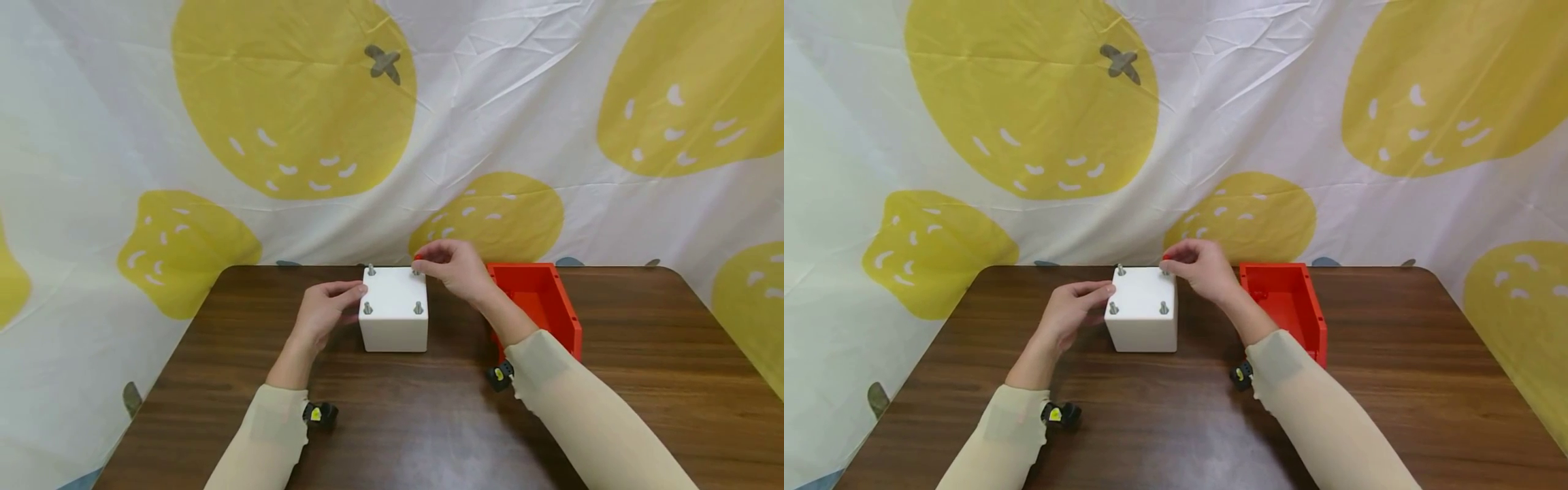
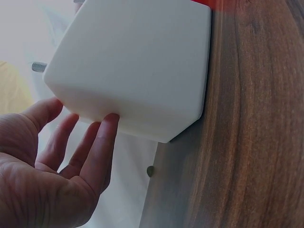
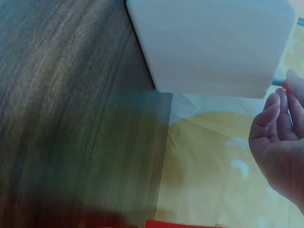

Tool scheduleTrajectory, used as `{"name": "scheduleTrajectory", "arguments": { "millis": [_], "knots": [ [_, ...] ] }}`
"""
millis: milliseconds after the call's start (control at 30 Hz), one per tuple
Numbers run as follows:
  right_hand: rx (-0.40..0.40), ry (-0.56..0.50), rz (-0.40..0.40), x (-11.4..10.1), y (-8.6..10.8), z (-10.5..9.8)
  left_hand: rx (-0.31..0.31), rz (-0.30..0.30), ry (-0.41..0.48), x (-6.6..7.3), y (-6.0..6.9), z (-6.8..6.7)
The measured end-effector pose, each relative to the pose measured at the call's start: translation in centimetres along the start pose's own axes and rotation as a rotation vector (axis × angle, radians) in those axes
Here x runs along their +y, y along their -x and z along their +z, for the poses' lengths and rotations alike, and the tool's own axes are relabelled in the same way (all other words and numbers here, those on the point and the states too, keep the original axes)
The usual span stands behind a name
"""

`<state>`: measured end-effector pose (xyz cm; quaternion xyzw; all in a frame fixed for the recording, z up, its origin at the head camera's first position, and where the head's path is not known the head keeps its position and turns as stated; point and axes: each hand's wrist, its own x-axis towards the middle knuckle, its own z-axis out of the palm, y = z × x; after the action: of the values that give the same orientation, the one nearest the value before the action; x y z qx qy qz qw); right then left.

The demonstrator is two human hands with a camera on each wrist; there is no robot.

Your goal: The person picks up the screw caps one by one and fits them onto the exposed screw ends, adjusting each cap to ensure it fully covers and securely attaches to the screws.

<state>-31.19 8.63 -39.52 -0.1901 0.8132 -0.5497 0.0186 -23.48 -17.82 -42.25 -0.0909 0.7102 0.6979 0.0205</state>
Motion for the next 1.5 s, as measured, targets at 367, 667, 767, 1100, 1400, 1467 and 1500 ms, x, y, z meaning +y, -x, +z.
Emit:
{"name": "scheduleTrajectory", "arguments": {
  "millis": [367, 667, 767, 1100, 1400, 1467, 1500],
  "knots": [
    [0.000, 0.034, 0.006, 0.31, -0.06, 0.38, 0.003, 0.002, -0.010, -0.04, 0.01, 0.02],
    [0.005, 0.062, -0.031, 0.70, 0.18, 0.71, 0.003, 0.005, -0.011, -0.01, 0.00, -0.16],
    [0.011, 0.069, -0.036, 0.81, 0.15, 0.76, 0.003, 0.005, -0.016, 0.04, 0.02, -0.18],
    [-0.005, 0.058, -0.030, 0.76, 0.40, 0.63, 0.006, 0.006, -0.018, 0.05, -0.01, -0.19],
    [-0.003, 0.076, -0.041, 0.81, 0.56, 0.59, 0.003, 0.012, -0.012, -0.10, -0.11, -0.17],
    [0.004, 0.075, -0.035, 0.86, 0.52, 0.67, 0.004, 0.013, -0.011, -0.11, -0.13, -0.18],
    [0.008, 0.072, -0.034, 0.89, 0.50, 0.71, 0.005, 0.013, -0.012, -0.11, -0.14, -0.18]
  ]
}}
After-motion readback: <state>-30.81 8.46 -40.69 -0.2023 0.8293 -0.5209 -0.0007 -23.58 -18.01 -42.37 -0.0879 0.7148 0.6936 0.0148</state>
